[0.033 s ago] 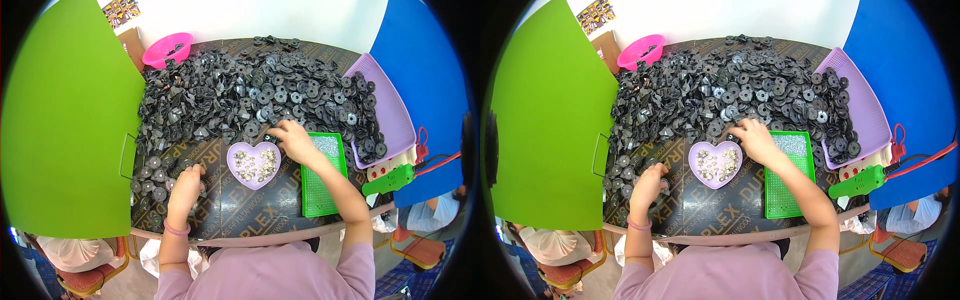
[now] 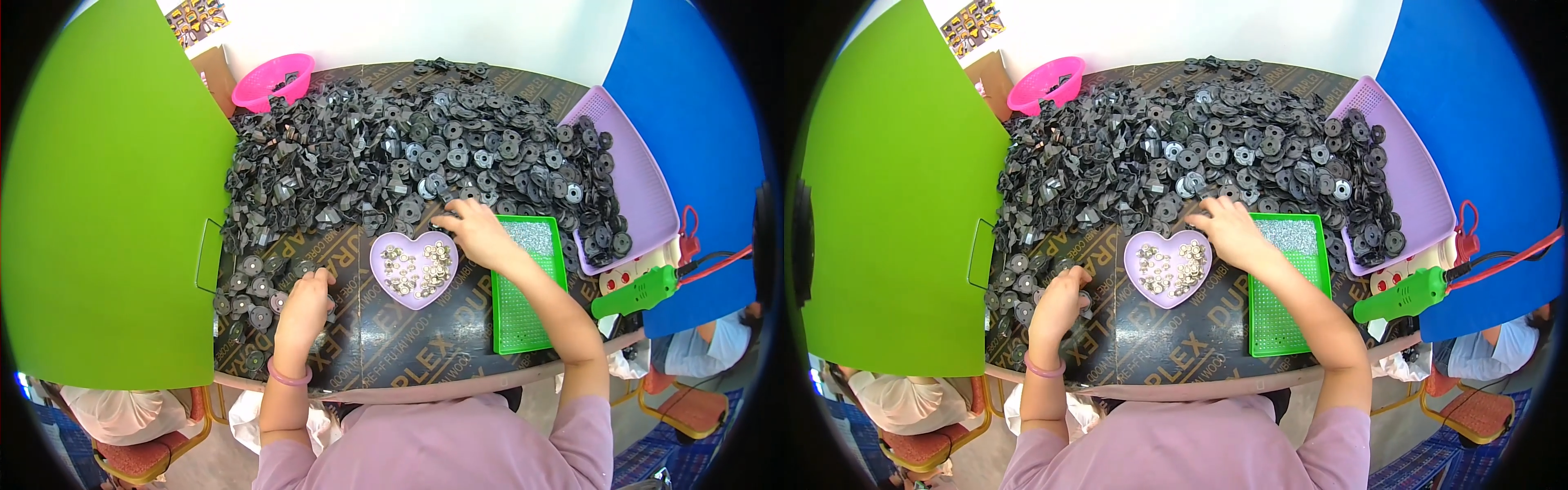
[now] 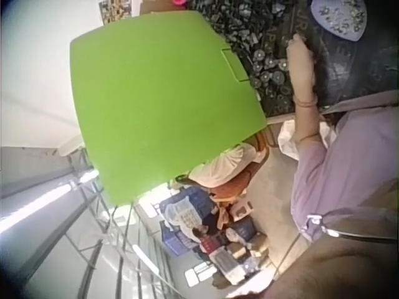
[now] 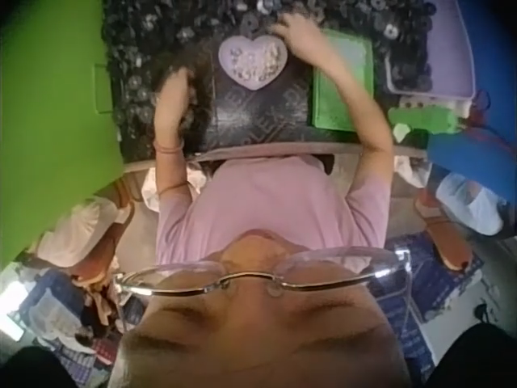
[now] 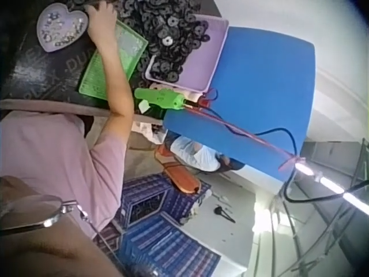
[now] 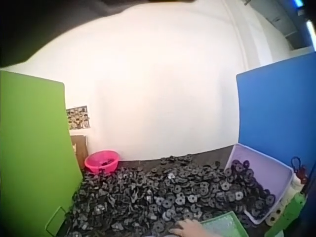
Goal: Assembling small plastic components with metal fasteners by hand at a factory workbench.
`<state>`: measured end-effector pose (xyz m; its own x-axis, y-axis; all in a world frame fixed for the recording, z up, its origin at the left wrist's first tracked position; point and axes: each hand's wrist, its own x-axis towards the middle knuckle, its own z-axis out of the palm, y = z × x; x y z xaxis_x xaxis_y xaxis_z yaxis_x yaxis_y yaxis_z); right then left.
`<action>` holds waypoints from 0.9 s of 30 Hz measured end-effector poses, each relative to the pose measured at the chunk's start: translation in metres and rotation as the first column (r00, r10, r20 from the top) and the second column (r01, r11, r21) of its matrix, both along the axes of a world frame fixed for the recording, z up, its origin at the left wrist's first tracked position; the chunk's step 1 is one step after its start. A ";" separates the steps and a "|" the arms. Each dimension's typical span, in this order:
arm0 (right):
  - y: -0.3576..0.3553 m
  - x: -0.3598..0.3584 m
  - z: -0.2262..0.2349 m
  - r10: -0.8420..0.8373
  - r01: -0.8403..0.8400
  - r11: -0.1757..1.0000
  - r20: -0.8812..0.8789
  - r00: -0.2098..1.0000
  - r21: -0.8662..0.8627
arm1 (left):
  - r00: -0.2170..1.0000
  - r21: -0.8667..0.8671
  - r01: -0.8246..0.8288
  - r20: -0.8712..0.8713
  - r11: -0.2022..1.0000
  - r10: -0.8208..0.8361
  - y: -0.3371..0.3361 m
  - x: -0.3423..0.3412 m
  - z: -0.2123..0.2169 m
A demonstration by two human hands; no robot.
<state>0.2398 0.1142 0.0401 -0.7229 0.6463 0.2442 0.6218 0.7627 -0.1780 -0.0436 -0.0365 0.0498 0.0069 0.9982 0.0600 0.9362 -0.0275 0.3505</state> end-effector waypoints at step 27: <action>0.033 -0.060 -0.017 -0.101 0.105 0.994 0.095 0.990 -0.043 | 0.994 0.082 -0.003 -0.107 0.997 0.012 0.129 0.044 -0.033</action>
<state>0.1794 0.1476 0.0234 -0.6698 0.7279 0.1468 0.7121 0.6857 -0.1506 0.0007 0.0924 0.0167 0.0104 0.9900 0.1404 0.9684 -0.0449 0.2453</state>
